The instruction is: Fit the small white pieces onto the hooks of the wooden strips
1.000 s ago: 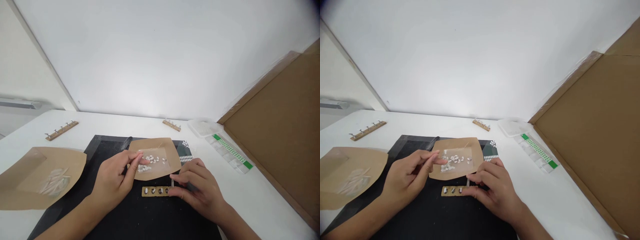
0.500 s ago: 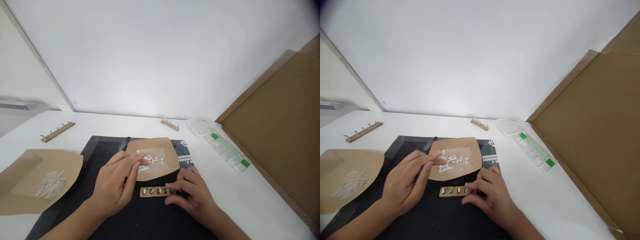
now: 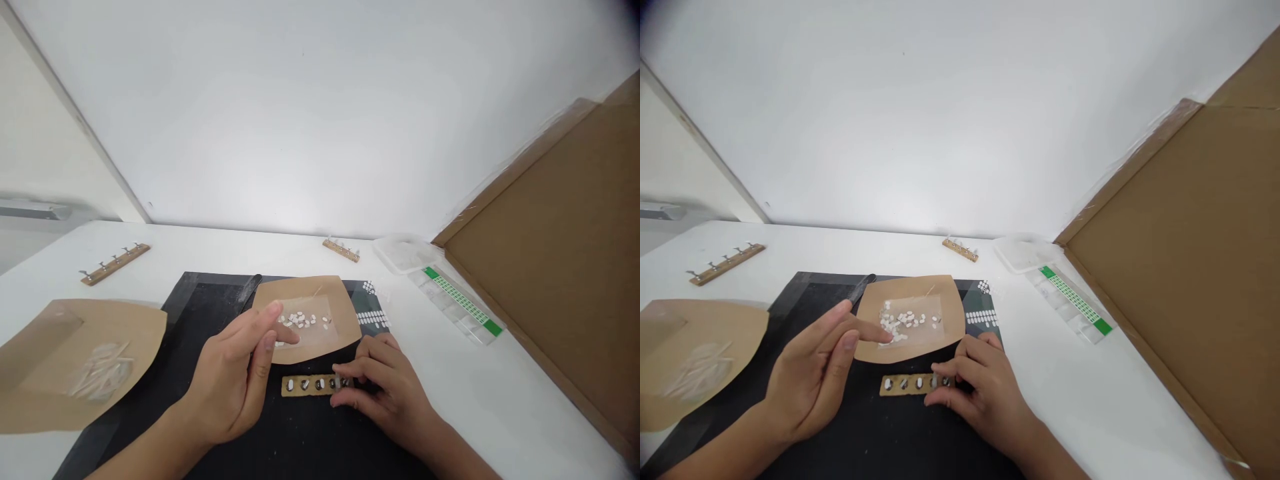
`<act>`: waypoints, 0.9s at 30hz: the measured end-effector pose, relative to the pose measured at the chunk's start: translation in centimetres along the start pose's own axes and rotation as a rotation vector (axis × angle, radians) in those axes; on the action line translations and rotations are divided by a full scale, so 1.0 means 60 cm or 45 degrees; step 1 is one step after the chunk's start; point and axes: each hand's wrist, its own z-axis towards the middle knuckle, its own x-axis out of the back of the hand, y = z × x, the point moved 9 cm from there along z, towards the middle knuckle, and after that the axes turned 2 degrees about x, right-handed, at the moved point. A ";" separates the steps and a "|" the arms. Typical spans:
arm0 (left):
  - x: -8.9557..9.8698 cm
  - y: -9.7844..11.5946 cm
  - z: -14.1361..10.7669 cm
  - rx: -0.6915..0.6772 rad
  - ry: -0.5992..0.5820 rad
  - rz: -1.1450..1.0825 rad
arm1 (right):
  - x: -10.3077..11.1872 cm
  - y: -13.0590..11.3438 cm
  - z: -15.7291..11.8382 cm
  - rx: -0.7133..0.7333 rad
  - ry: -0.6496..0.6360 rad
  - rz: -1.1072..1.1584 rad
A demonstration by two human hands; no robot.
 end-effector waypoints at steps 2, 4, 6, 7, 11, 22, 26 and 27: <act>-0.002 -0.004 -0.002 0.028 -0.007 -0.012 | 0.001 0.000 0.000 0.003 0.001 -0.004; -0.002 -0.003 0.000 0.031 -0.010 -0.006 | 0.000 0.000 0.001 0.000 -0.005 -0.013; 0.000 0.001 0.003 0.023 -0.003 0.007 | -0.001 0.002 0.000 -0.010 -0.007 -0.019; 0.000 0.002 0.005 0.023 -0.003 0.021 | -0.001 0.002 0.000 -0.013 -0.009 -0.023; -0.004 0.006 0.009 0.020 -0.043 0.086 | -0.005 0.005 -0.001 -0.020 -0.022 -0.032; -0.013 0.004 0.009 0.056 -0.151 0.149 | -0.009 0.006 -0.005 -0.026 -0.059 -0.071; -0.012 0.006 0.011 0.071 -0.140 0.135 | -0.002 0.008 -0.003 -0.042 -0.038 -0.076; -0.011 0.008 0.012 0.063 -0.132 0.136 | 0.000 0.008 -0.002 -0.037 -0.033 -0.085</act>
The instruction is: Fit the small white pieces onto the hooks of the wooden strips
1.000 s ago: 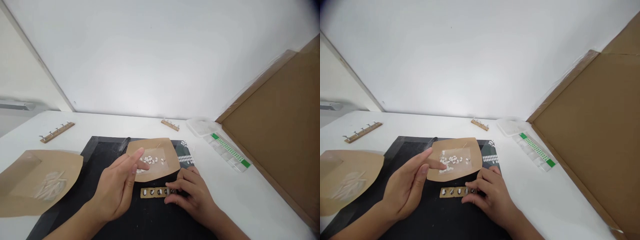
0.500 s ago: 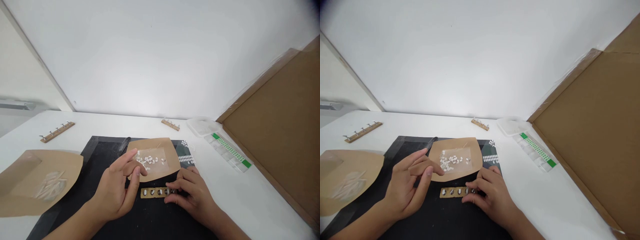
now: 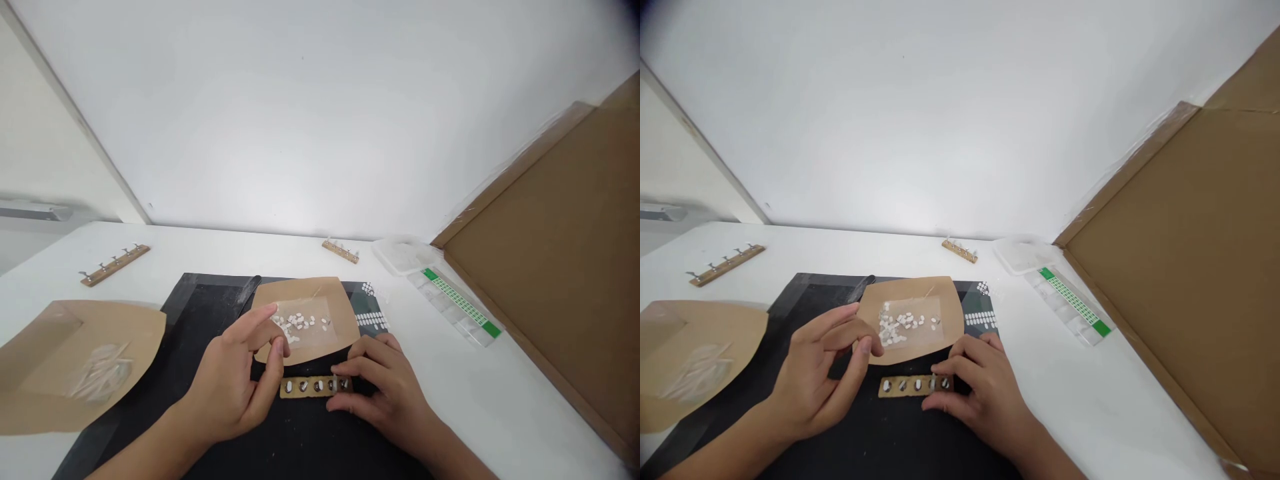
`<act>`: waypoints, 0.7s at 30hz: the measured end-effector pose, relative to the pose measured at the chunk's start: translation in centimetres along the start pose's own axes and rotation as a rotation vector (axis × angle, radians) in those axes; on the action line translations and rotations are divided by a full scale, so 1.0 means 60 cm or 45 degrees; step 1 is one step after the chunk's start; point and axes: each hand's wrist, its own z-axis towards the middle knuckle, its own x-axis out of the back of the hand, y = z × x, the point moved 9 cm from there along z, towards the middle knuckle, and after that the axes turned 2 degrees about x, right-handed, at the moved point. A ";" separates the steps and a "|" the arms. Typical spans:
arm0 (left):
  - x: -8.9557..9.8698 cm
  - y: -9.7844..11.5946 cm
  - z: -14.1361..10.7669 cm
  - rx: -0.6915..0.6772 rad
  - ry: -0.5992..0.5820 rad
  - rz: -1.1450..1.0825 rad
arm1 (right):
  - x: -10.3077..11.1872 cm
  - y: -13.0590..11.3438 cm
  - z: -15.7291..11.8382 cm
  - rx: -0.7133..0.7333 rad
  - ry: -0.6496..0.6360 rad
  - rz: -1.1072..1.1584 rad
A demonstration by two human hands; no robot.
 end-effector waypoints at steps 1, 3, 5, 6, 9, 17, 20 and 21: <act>0.001 0.003 0.001 -0.016 0.012 0.005 | 0.002 -0.001 0.000 0.011 0.002 -0.010; 0.005 0.008 0.002 -0.053 0.047 0.007 | 0.005 -0.004 0.001 0.042 0.007 -0.029; 0.008 0.007 0.002 -0.058 0.083 -0.015 | 0.006 -0.009 0.000 0.082 -0.003 -0.026; 0.008 0.005 0.002 -0.048 0.090 -0.030 | 0.007 -0.012 -0.001 0.103 -0.008 -0.017; 0.005 -0.001 0.001 -0.026 0.088 -0.061 | 0.009 -0.018 -0.002 0.142 -0.009 0.007; 0.002 -0.008 -0.001 0.010 0.052 -0.047 | 0.007 -0.037 0.006 0.228 -0.039 -0.027; 0.001 -0.011 -0.002 0.019 0.047 -0.038 | 0.007 -0.044 0.007 0.240 -0.023 -0.057; 0.001 -0.012 -0.002 0.023 0.045 -0.034 | 0.006 -0.045 0.007 0.243 -0.019 -0.075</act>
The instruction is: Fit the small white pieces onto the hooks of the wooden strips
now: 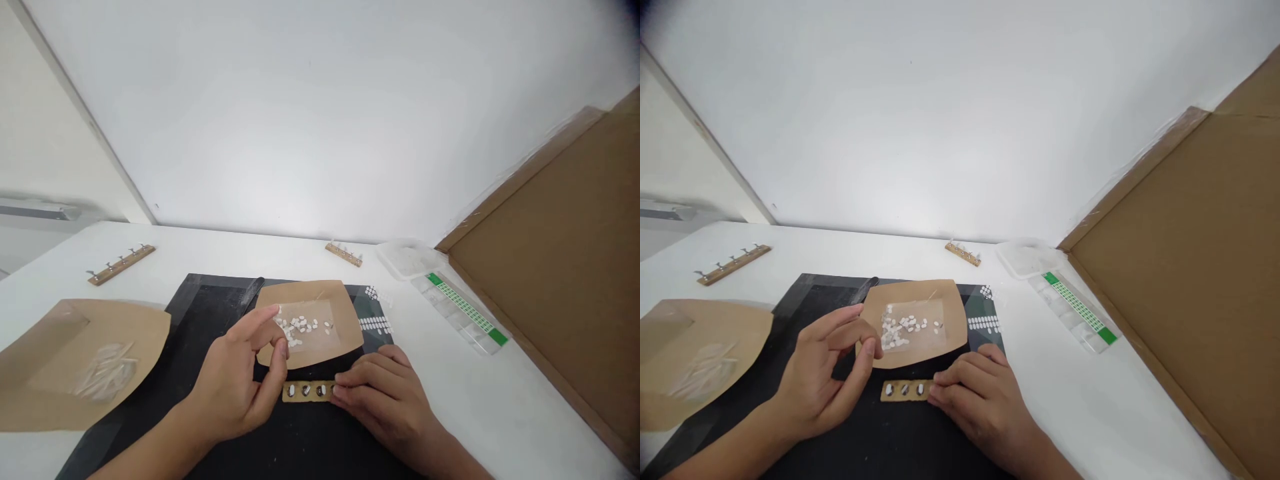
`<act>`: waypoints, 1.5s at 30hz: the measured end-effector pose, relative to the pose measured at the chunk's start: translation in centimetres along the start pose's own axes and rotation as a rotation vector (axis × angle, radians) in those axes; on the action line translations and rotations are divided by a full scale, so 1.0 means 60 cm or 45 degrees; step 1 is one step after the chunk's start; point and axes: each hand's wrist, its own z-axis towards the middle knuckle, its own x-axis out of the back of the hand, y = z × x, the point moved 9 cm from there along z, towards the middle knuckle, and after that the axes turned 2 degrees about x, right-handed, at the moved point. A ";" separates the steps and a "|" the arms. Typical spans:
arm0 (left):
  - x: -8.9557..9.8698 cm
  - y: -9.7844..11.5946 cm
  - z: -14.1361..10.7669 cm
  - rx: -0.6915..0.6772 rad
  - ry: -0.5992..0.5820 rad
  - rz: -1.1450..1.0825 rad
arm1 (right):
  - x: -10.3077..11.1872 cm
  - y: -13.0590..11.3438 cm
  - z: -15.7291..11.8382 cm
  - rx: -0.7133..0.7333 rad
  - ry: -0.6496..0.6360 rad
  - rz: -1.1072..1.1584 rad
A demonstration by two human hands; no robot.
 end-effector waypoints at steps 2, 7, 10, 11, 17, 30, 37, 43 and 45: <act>0.001 0.001 0.000 -0.014 0.014 -0.009 | -0.004 -0.002 -0.002 0.006 -0.007 -0.042; -0.005 -0.004 0.002 0.017 -0.028 0.071 | -0.010 -0.009 -0.008 0.013 -0.004 -0.133; -0.005 -0.003 0.003 0.015 -0.029 0.098 | -0.014 -0.013 -0.009 -0.002 -0.011 -0.166; -0.004 -0.003 0.002 0.015 -0.031 0.105 | -0.015 -0.014 -0.009 -0.008 -0.013 -0.174; -0.007 -0.008 0.001 0.044 -0.063 0.156 | -0.018 -0.016 -0.011 -0.013 -0.005 -0.208; -0.004 0.000 0.000 -0.080 0.033 0.206 | -0.018 -0.006 -0.013 -0.023 0.030 -0.061; -0.012 -0.008 -0.002 -0.059 -0.013 0.256 | -0.020 0.009 -0.013 -0.087 0.007 0.054; -0.013 -0.009 -0.002 -0.057 -0.012 0.237 | -0.012 0.016 -0.013 -0.118 0.066 0.073; -0.014 -0.010 -0.003 -0.056 -0.011 0.235 | -0.010 0.016 -0.014 -0.114 0.068 0.074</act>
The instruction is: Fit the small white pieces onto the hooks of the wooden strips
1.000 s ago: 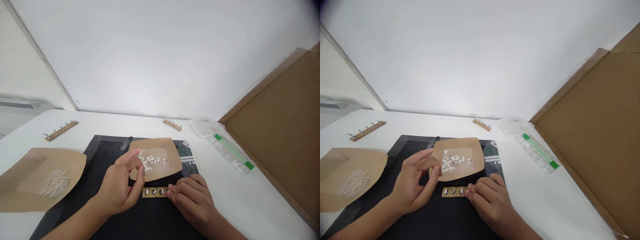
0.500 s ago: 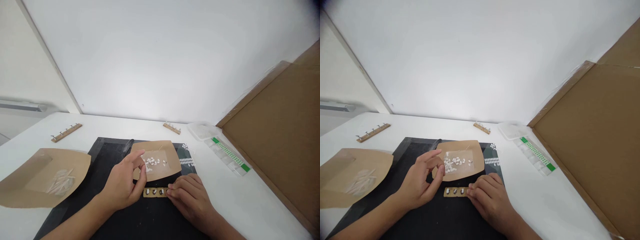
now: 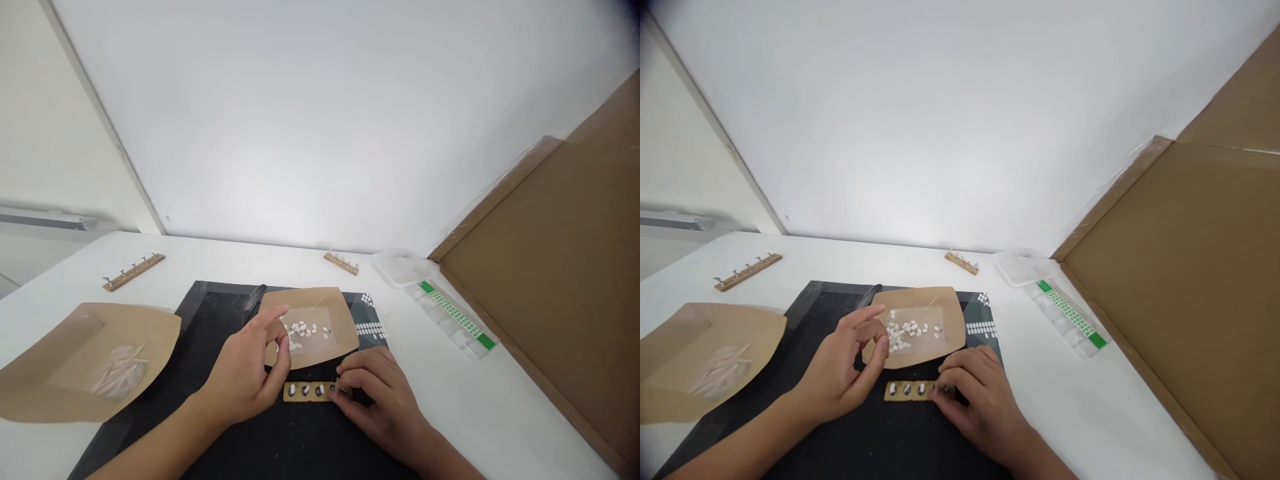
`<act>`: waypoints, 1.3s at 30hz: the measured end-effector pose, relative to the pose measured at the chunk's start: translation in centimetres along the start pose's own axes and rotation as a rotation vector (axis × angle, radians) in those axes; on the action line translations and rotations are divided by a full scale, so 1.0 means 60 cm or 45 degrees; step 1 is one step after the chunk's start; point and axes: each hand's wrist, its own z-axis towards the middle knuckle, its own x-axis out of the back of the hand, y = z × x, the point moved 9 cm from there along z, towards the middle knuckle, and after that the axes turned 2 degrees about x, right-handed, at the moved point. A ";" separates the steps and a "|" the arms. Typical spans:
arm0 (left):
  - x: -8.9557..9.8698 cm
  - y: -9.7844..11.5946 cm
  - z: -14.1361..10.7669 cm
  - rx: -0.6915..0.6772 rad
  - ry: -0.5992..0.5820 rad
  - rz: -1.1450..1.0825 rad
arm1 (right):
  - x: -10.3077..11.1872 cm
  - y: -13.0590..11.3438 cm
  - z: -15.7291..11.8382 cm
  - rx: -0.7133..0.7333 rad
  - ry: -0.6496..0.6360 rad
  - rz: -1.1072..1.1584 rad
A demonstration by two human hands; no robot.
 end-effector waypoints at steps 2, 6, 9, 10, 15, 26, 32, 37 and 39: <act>-0.001 -0.001 -0.002 -0.005 0.002 -0.013 | 0.003 -0.001 0.000 0.008 -0.011 0.002; -0.002 -0.003 -0.005 -0.026 0.026 -0.031 | 0.013 -0.006 0.001 0.027 -0.041 0.016; -0.008 -0.007 -0.006 -0.005 -0.005 -0.034 | 0.047 0.000 0.002 0.036 0.097 -0.052; -0.009 -0.008 -0.005 0.004 -0.014 -0.034 | 0.066 0.008 0.002 0.020 0.173 -0.119; -0.013 -0.009 0.001 0.072 -0.108 -0.045 | 0.162 0.111 0.001 -0.417 0.314 -0.522; -0.008 -0.026 -0.006 0.126 0.011 -0.173 | 0.093 0.203 0.008 -0.472 -0.433 -0.081; 0.014 -0.030 0.005 0.143 0.142 -0.046 | 0.085 0.207 -0.012 -0.506 -0.246 -0.139; 0.019 -0.033 0.009 -0.058 0.298 -0.149 | 0.094 0.207 -0.008 -0.466 -0.045 -0.110; 0.019 -0.028 0.010 -0.090 0.298 -0.108 | 0.101 0.208 -0.006 -0.490 0.016 -0.126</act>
